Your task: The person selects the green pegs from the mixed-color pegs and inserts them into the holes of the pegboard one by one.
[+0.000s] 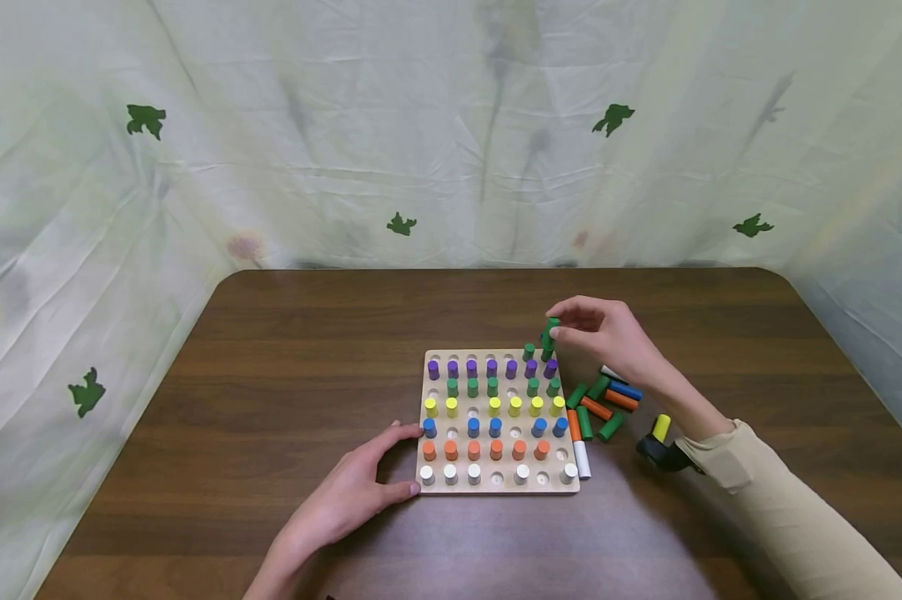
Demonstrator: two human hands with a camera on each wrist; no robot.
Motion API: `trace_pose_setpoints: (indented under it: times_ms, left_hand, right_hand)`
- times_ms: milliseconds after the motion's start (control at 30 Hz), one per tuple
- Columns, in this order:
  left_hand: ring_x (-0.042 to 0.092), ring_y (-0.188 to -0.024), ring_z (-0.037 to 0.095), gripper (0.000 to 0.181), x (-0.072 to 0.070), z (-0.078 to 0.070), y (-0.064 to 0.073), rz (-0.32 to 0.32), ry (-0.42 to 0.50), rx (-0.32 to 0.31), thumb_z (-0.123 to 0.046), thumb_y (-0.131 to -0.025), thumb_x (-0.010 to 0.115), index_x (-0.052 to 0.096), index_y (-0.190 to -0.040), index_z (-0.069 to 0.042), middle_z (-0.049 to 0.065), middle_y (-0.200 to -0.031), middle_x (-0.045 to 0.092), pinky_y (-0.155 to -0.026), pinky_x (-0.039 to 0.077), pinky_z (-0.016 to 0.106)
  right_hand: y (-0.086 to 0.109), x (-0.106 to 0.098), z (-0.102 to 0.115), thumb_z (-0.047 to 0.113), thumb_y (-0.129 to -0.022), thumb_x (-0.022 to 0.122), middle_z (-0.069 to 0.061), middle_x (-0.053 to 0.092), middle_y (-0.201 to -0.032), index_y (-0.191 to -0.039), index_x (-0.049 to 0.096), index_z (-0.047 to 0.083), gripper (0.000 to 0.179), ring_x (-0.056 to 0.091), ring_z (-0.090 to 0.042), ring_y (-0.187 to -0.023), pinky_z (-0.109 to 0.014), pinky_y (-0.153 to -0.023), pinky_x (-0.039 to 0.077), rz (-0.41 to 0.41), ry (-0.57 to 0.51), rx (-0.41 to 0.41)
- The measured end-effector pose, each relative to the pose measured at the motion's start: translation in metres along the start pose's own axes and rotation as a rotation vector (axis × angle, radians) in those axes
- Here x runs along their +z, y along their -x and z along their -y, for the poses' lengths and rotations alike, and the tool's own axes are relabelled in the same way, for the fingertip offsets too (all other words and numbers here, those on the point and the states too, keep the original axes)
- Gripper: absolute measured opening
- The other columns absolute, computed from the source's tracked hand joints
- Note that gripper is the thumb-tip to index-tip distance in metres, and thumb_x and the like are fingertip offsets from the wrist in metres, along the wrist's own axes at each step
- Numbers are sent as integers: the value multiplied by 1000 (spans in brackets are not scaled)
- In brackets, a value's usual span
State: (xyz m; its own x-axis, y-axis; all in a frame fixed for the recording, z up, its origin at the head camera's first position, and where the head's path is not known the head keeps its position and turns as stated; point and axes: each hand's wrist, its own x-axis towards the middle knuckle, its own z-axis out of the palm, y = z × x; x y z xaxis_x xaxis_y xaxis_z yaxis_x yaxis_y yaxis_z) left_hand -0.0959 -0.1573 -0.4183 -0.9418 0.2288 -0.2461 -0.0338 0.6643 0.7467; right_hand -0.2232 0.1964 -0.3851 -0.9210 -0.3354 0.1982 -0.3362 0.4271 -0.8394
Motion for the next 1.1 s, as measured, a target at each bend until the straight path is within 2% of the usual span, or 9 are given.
trace_pose_setpoints:
  times_ms: [333,733,967,1100]
  left_hand:
    - [35,-140,34,58,0,1,-1,0,-7,-4,-22,-81,82,57,-133,-34,15,-152,39,-109,28,60]
    - [34,-141,34,58,1,0,-1,-2,1,4,-21,-82,81,57,-133,-34,15,-152,39,-109,26,60]
    - [32,-142,33,58,2,0,-1,-2,8,9,-21,-82,81,56,-133,-34,15,-153,39,-110,25,61]
    - [32,-142,32,59,2,0,-1,-2,13,11,-20,-82,81,57,-133,-34,15,-153,39,-110,25,60]
  right_hand:
    - [-20,11,3,13,-90,73,-4,69,-103,-110,68,4,23,67,-19,-93,-31,-81,55,121,4,-74]
    - [-40,24,0,4,-88,73,-1,70,-98,-107,71,5,19,63,-20,-85,-34,-78,55,266,111,-72]
    - [-44,29,-5,3,-88,72,-2,70,-99,-105,71,7,17,63,-20,-82,-34,-76,54,326,149,-72]
    - [-45,32,-4,3,-89,71,-3,71,-101,-106,71,6,17,66,-18,-85,-34,-79,55,354,156,-64]
